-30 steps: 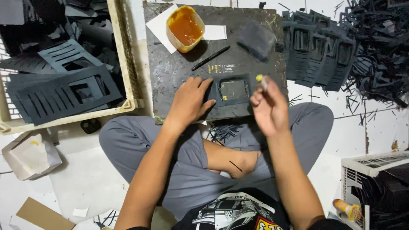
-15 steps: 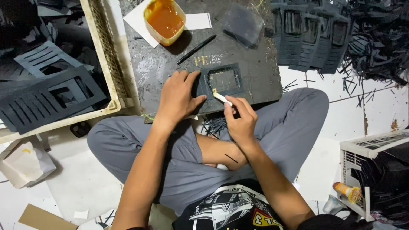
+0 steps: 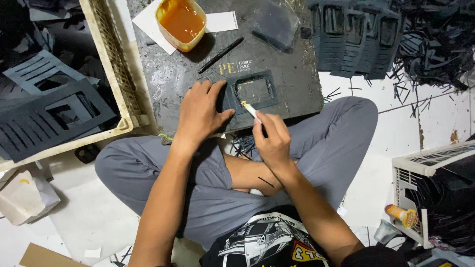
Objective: The person sits cross-legged on the floor and applies glue with a glue stick along the inner edge of a dark cutout frame, then presses a mesh screen into the glued frame and adjusts it to fit, before placing the finished frame into a crate with similar frames.
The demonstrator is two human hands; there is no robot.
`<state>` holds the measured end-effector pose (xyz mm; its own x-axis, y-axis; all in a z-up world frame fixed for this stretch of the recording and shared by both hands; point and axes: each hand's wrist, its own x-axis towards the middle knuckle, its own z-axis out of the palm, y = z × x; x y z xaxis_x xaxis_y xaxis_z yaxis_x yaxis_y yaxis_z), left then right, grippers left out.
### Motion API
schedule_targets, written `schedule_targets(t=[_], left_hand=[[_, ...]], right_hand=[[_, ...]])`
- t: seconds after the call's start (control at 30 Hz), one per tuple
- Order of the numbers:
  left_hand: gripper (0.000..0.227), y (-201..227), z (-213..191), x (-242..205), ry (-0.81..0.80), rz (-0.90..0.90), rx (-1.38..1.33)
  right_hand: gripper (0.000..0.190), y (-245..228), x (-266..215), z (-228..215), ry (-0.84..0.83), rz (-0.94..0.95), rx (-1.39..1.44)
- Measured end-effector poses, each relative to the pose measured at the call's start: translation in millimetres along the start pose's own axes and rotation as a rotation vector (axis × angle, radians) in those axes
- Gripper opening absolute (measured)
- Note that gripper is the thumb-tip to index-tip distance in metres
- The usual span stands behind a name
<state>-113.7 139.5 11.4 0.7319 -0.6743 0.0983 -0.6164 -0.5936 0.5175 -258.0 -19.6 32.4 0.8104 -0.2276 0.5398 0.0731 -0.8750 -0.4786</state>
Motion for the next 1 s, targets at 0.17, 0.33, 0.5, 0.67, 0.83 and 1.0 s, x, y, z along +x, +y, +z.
schedule_targets(t=[0.17,0.33,0.5,0.67,0.83,1.0], left_hand=[[0.080,2.2,-1.2,-0.3,0.016,-0.003,-0.002],[0.079,2.4,-3.1,-0.3,-0.009,-0.002,-0.012],[0.079,2.5,-5.6,2.0,-0.030,-0.009,-0.012],[0.079,2.6,-4.3,1.6,-0.024,-0.014,-0.021],[0.079,1.8,-3.6,0.2,-0.008,-0.010,-0.015],[0.081,0.8,-1.0,0.2,-0.003,-0.004,-0.005]], right_hand=[[0.021,18.7,-3.2,-12.9,0.058,0.033,-0.149],[0.022,19.3,-17.2,2.7,-0.003,0.021,-0.019],[0.022,23.0,-4.4,-13.3,0.052,0.017,-0.204],[0.023,19.2,-8.3,-7.8,0.064,-0.005,-0.141],[0.022,38.3,-14.5,-6.0,0.049,-0.017,-0.209],[0.023,21.1,-5.0,-13.3,0.091,0.002,-0.126]])
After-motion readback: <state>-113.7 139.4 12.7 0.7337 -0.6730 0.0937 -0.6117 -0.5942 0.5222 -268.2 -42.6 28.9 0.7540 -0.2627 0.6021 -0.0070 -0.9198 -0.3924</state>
